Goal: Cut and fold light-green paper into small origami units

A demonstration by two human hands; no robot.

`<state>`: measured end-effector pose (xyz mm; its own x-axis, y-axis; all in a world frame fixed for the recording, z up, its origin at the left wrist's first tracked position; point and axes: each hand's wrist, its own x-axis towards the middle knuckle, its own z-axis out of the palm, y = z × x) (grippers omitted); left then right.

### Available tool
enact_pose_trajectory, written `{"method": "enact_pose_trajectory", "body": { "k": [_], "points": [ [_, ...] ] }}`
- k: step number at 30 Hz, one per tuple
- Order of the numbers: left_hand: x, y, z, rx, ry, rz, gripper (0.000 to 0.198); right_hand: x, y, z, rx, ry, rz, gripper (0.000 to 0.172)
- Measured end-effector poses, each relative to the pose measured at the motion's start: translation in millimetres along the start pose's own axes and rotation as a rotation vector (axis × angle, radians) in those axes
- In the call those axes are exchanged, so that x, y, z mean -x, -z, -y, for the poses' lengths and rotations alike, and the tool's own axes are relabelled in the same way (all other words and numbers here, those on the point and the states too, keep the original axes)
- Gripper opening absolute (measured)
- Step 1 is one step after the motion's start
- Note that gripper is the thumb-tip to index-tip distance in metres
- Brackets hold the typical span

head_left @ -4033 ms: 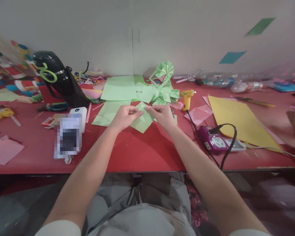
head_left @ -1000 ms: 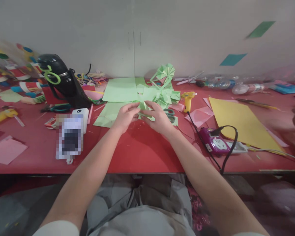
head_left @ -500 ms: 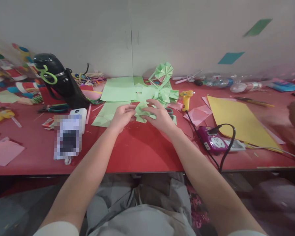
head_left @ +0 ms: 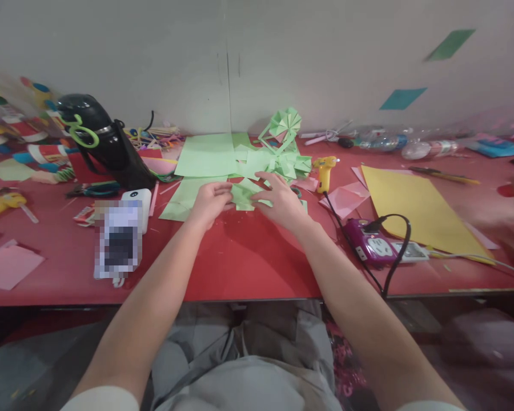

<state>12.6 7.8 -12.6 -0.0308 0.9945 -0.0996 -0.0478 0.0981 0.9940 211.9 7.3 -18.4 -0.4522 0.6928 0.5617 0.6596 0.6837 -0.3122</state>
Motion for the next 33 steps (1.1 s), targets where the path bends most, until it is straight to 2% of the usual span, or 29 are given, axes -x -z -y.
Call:
{"method": "enact_pose_trajectory", "body": {
  "k": [3, 6, 8, 10, 14, 17, 20, 23, 25, 29, 33],
  "points": [
    [-0.8, 1.6, 1.4, -0.040, -0.037, -0.032, 0.033, 1.6, -1.0, 3.3, 0.056, -0.031, 0.097, 0.027],
    [0.6, -0.6, 4.5, -0.072, -0.087, 0.002, 0.036, 2.0, -7.0, 7.7, 0.076, -0.111, 0.174, 0.041],
    [2.4, -3.4, 5.8, -0.073, -0.105, 0.027, 0.038, 1.4, -10.3, 10.6, 0.042, -0.139, 0.201, 0.044],
    [4.4, -6.6, 5.7, -0.070, -0.098, 0.037, 0.038, 0.4, -11.3, 13.5, -0.021, -0.138, 0.195, 0.041],
    [8.1, -13.0, 1.4, -0.006, -0.031, 0.042, 0.035, -2.0, -10.3, 18.0, -0.131, -0.162, 0.040, 0.023],
    [10.8, -18.2, -1.2, 0.081, 0.024, 0.058, 0.035, -3.4, -12.4, 17.4, -0.148, -0.219, -0.099, 0.017],
    [13.0, -22.8, 0.7, 0.092, 0.019, 0.107, 0.040, -4.2, -16.4, 12.2, -0.174, -0.272, -0.181, 0.018],
    [13.6, -25.0, 6.4, 0.054, -0.010, 0.143, 0.048, -4.6, -18.7, 5.2, -0.231, -0.332, -0.213, 0.032],
    [13.5, -24.7, 10.3, 0.000, -0.054, 0.169, 0.050, -4.7, -18.2, 2.0, -0.226, -0.350, -0.185, 0.038],
    [14.5, -23.2, 12.8, -0.154, -0.182, 0.223, 0.051, -4.8, -13.1, 2.9, -0.081, -0.320, -0.080, 0.033],
    [16.9, -24.3, 10.5, -0.088, -0.137, 0.234, 0.040, -4.2, -8.9, 8.2, 0.172, -0.256, -0.007, 0.025]
  ]
}}
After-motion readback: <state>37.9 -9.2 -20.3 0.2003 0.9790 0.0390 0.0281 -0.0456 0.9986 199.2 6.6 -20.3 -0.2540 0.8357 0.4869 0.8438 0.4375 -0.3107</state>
